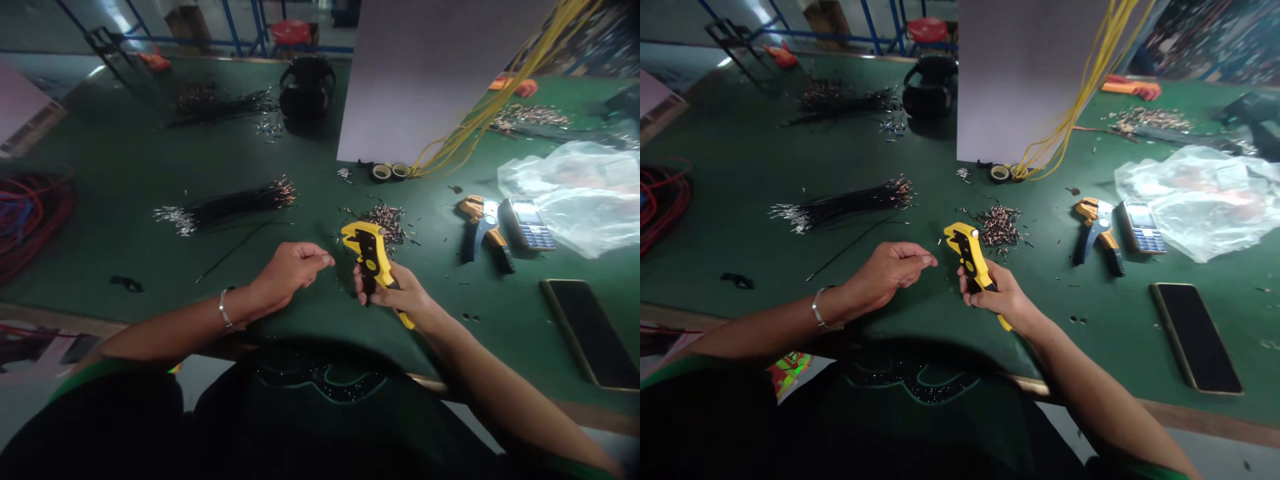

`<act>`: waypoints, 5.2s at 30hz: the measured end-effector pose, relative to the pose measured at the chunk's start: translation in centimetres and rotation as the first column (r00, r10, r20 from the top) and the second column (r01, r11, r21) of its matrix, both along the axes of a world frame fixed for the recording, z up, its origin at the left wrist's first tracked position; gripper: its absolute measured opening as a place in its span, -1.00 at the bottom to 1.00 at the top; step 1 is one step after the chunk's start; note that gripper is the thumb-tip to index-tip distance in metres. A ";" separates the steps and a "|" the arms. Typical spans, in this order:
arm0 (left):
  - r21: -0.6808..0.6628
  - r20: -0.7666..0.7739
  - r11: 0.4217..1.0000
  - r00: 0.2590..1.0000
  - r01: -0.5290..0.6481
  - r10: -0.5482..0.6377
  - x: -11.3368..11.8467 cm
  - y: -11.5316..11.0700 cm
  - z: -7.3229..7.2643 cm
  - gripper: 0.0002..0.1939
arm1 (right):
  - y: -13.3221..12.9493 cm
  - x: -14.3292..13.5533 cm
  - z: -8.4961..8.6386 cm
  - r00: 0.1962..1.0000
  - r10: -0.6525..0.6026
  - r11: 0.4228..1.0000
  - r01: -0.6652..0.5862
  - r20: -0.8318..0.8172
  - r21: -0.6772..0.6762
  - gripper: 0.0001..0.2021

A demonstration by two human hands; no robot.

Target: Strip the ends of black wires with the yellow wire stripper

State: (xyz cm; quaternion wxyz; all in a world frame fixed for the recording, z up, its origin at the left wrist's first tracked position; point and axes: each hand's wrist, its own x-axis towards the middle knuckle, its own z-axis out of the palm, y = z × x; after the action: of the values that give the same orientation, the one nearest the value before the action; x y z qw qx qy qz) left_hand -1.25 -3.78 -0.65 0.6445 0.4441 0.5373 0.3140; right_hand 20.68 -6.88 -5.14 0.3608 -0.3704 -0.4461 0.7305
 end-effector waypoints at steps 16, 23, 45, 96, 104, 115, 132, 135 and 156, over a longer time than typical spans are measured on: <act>-0.011 0.049 1.000 0.999 0.019 -0.018 1.8 0.8 -0.4 -0.87 | 0.3 -0.3 0.6 0.994 -0.107 0.994 0.107 -0.021 -0.001 -0.61; 0.011 0.070 1.000 0.997 0.020 -0.020 1.2 1.0 -0.2 -0.90 | 0.2 0.1 0.2 0.997 -0.073 0.997 0.073 0.015 0.006 -0.53; -0.084 0.204 0.991 0.975 0.103 -0.084 2.2 -0.2 0.0 -0.78 | -0.5 -0.4 0.5 0.982 -0.013 0.990 -0.014 0.188 0.142 -0.69; 0.212 -0.058 0.891 0.915 0.402 -0.399 0.6 0.1 0.9 -0.92 | -2.8 -1.7 0.1 0.594 -0.585 0.489 -0.284 0.552 0.825 -0.64; 0.205 -0.134 0.886 0.908 0.417 -0.396 0.7 0.1 0.8 -0.95 | -3.0 -1.8 -0.4 0.553 -0.633 0.464 -0.289 0.541 0.838 -0.75; 0.164 -0.069 0.897 0.911 0.411 -0.405 0.7 0.3 0.8 -0.96 | -2.5 -1.7 -0.2 0.585 -0.610 0.448 -0.302 0.534 0.842 -0.89; -0.004 0.003 0.932 0.932 0.362 -0.362 0.8 1.6 -1.0 -0.87 | -1.6 -1.2 -1.1 0.554 -0.556 0.687 -0.112 0.619 0.718 -0.95; 0.004 0.061 0.935 0.934 0.354 -0.353 0.6 1.8 -1.5 -0.86 | -1.4 -0.9 -1.2 0.573 -0.524 0.727 -0.085 0.630 0.682 -0.95; 0.099 0.019 0.969 0.973 0.226 -0.229 -1.8 5.6 -0.3 -0.95 | 0.5 1.6 0.9 0.951 -0.002 0.975 -0.067 0.310 0.210 -0.79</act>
State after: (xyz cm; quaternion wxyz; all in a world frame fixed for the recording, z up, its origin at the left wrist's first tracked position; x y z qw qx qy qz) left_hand -3.03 1.82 -0.90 0.6621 0.5285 0.4574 0.2704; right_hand 22.28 -6.35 -4.25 0.3132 -0.4305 -0.5804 0.6162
